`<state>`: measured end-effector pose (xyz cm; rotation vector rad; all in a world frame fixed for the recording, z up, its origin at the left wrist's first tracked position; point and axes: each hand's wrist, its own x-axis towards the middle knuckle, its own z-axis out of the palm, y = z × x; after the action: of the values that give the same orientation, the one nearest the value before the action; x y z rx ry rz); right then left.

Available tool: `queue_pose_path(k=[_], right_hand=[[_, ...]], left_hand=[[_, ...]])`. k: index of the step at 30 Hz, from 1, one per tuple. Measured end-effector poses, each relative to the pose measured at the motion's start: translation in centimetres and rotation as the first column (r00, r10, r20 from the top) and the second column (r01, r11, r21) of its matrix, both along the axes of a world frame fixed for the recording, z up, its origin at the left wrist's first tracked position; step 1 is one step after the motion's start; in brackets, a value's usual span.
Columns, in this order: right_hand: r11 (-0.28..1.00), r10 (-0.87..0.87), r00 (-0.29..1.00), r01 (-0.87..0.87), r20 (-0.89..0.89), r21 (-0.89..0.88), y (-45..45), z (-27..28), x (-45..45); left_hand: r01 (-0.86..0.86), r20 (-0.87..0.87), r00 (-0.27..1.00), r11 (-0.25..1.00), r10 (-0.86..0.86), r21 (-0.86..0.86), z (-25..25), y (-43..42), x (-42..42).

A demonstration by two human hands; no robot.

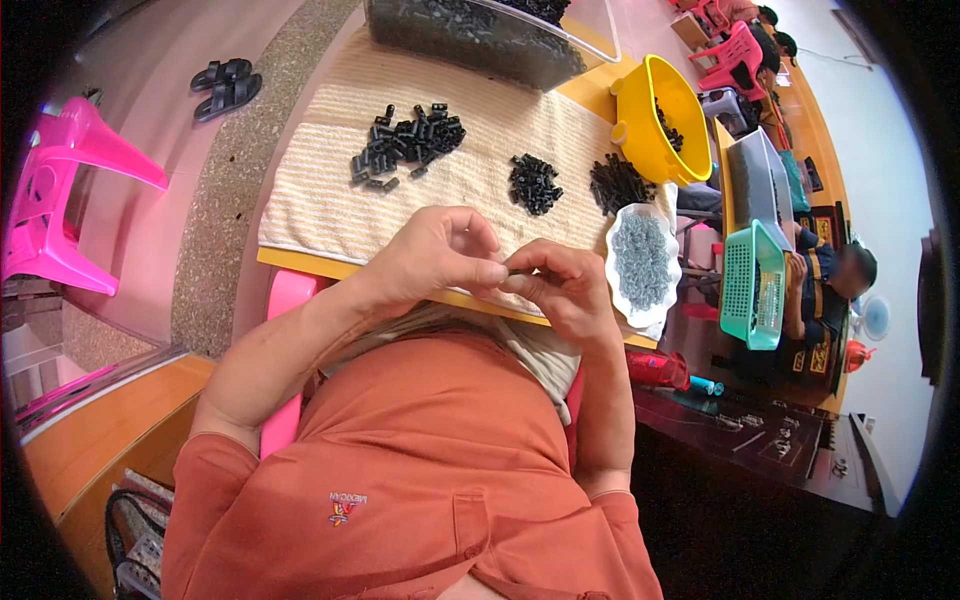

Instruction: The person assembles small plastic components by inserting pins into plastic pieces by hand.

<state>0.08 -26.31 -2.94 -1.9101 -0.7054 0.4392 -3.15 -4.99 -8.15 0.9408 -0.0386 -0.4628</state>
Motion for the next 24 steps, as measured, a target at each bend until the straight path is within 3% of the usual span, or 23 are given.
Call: queue_pose_path(k=[3,9,13,16,24], right_hand=[[0.999,-0.036,0.999,0.037,-0.038,0.037,0.0,-0.7,0.0],[0.964,-0.198,0.973,0.171,0.118,0.206,1.0,-2.6,-0.9],[0.975,-0.196,0.740,0.217,0.644,0.047,1.8,-3.0,-1.6],[0.969,-0.202,0.624,0.237,0.755,0.064,2.7,-3.3,-1.9],[0.964,-0.200,0.497,0.256,0.844,0.078,4.0,-4.2,-1.7]], left_hand=[[-0.017,-0.007,1.000,1.000,0.017,-0.005,-0.3,0.0,0.1],[-0.032,-0.027,0.999,0.997,0.030,-0.063,-0.9,0.1,0.4],[-0.114,-0.067,0.992,0.991,0.110,-0.068,-0.6,0.0,0.3],[-0.150,-0.097,0.985,0.985,0.142,-0.083,-0.4,0.0,0.2],[-0.273,-0.148,0.954,0.959,0.260,-0.074,-0.4,-0.8,-0.2]])
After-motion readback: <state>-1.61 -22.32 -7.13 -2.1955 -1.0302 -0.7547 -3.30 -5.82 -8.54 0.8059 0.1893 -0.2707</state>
